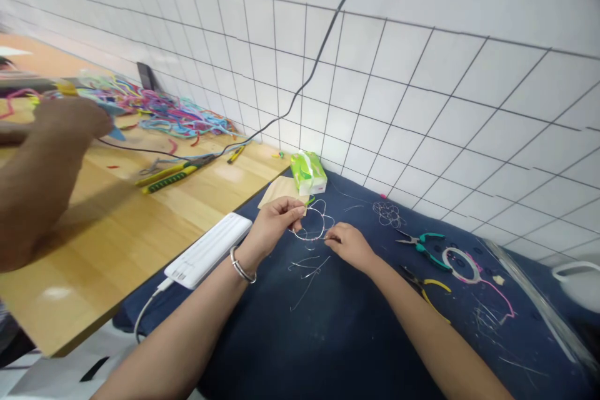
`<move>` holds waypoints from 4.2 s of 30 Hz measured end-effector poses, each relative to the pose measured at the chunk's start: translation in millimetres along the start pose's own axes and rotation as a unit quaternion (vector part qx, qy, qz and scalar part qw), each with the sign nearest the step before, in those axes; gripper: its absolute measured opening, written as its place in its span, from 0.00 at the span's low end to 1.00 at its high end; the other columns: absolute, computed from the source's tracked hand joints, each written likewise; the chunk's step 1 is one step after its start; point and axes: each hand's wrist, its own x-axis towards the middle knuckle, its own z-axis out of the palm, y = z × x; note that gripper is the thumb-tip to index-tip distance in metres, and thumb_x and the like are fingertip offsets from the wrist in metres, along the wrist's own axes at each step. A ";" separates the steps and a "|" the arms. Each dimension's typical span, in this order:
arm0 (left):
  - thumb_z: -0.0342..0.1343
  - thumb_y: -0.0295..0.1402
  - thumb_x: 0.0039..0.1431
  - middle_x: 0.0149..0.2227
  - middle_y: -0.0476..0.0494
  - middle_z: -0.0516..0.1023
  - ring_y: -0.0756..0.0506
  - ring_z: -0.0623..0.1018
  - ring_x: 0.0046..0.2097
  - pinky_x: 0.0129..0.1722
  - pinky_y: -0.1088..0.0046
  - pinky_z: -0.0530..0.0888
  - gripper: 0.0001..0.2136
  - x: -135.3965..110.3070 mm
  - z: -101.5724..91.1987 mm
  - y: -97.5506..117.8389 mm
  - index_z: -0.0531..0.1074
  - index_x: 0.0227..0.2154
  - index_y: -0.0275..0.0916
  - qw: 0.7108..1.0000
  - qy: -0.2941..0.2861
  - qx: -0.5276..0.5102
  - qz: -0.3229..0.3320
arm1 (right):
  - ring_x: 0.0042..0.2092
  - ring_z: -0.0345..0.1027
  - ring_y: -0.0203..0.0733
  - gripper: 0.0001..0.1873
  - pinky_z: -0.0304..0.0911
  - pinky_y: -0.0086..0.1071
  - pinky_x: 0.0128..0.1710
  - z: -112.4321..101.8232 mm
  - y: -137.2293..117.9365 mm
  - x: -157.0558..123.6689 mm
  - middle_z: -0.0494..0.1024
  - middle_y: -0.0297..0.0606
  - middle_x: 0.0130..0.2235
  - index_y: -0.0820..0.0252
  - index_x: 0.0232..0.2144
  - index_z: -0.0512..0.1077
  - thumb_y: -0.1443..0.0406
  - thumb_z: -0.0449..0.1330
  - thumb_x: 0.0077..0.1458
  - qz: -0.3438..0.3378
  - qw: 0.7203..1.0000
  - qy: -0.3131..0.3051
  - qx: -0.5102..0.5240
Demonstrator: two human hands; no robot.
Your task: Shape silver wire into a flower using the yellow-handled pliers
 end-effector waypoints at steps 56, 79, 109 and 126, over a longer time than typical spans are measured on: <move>0.55 0.35 0.51 0.22 0.48 0.73 0.51 0.72 0.24 0.27 0.75 0.70 0.08 -37.0 125.4 -43.0 0.70 0.32 0.35 0.965 -0.200 0.042 -0.166 | 0.31 0.60 0.37 0.08 0.55 0.32 0.34 -48.1 13.4 -145.1 0.67 0.36 0.26 0.59 0.27 0.67 0.67 0.49 0.56 0.020 0.981 0.148 -0.125; 0.54 0.34 0.51 0.21 0.48 0.74 0.51 0.72 0.24 0.27 0.75 0.70 0.08 -42.1 128.1 -40.3 0.70 0.32 0.35 0.961 -0.212 0.058 -0.166 | 0.31 0.60 0.37 0.08 0.54 0.33 0.33 -37.4 11.6 -148.4 0.67 0.37 0.26 0.60 0.28 0.68 0.68 0.50 0.56 0.006 0.979 0.165 -0.118; 0.54 0.34 0.52 0.22 0.48 0.73 0.52 0.72 0.24 0.26 0.76 0.70 0.08 -45.5 128.4 -40.0 0.69 0.32 0.33 0.958 -0.223 0.040 -0.175 | 0.30 0.58 0.36 0.03 0.55 0.33 0.33 -38.6 10.8 -150.3 0.67 0.35 0.26 0.60 0.29 0.67 0.70 0.54 0.53 -0.004 0.973 0.225 -0.062; 0.53 0.32 0.53 0.22 0.47 0.73 0.52 0.72 0.25 0.27 0.76 0.69 0.07 -46.8 128.2 -43.5 0.69 0.32 0.33 0.959 -0.223 0.021 -0.174 | 0.32 0.60 0.41 0.08 0.56 0.38 0.34 -28.7 17.2 -152.4 0.69 0.38 0.27 0.61 0.37 0.69 0.68 0.55 0.53 -0.076 0.963 0.169 -0.198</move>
